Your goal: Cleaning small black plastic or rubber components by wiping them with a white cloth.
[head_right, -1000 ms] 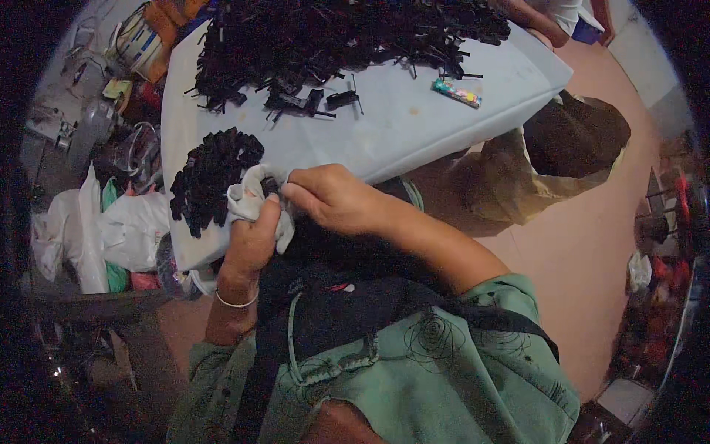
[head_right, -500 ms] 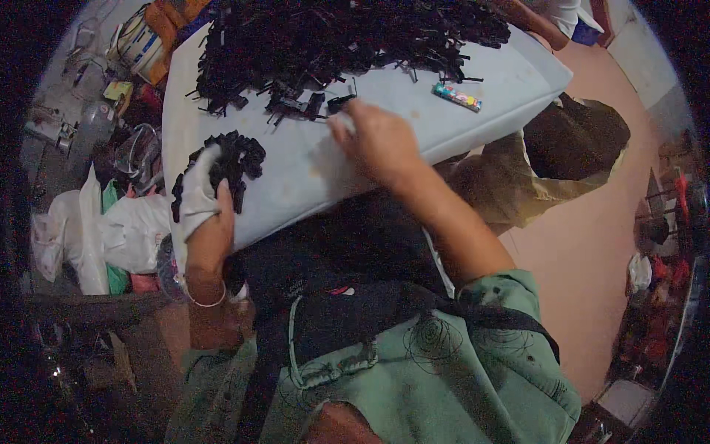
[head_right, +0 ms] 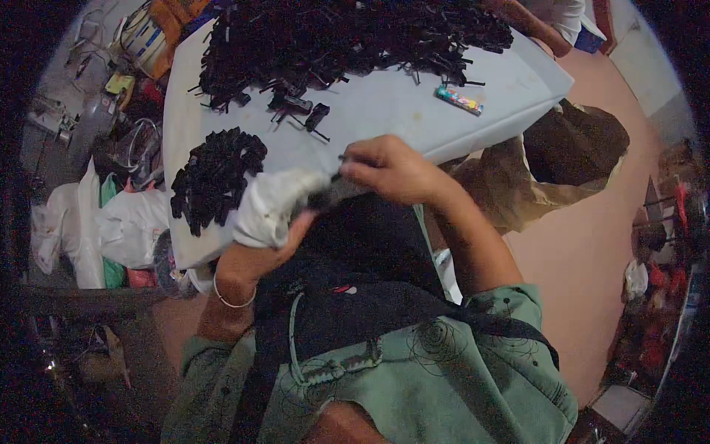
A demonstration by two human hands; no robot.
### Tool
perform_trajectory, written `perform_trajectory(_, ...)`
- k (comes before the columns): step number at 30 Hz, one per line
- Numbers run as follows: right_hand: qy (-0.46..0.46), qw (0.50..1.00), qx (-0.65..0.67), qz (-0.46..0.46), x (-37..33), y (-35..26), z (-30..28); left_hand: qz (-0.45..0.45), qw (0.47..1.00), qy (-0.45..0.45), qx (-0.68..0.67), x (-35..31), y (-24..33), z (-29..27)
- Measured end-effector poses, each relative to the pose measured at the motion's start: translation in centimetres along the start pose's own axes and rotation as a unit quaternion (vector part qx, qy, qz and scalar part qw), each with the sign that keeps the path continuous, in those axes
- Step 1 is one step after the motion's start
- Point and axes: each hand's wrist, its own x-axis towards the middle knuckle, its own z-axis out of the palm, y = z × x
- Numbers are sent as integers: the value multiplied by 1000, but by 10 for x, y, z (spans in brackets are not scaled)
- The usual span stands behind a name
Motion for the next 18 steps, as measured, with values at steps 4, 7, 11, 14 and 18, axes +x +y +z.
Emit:
perform_trajectory(4, -144, 981, 130, -5, -2, 8, 20, -76, 962, -53, -256, -8, 14, -5)
perform_trajectory(7, -127, 965, 229, 8, -1, 6, 32, -83, 951, -21, -296, -16, -1, 8)
perform_trajectory(11, 123, 989, 13, -86, 0, 8, 48, -301, 864, 91, -393, -11, 3, 1)
perform_trajectory(14, 50, 967, -99, -228, -10, -10, 56, -305, 857, 197, -365, -15, -8, 17)
perform_trajectory(18, 176, 889, -217, -362, 3, -12, 75, -212, 940, 183, -196, -13, -6, 31)
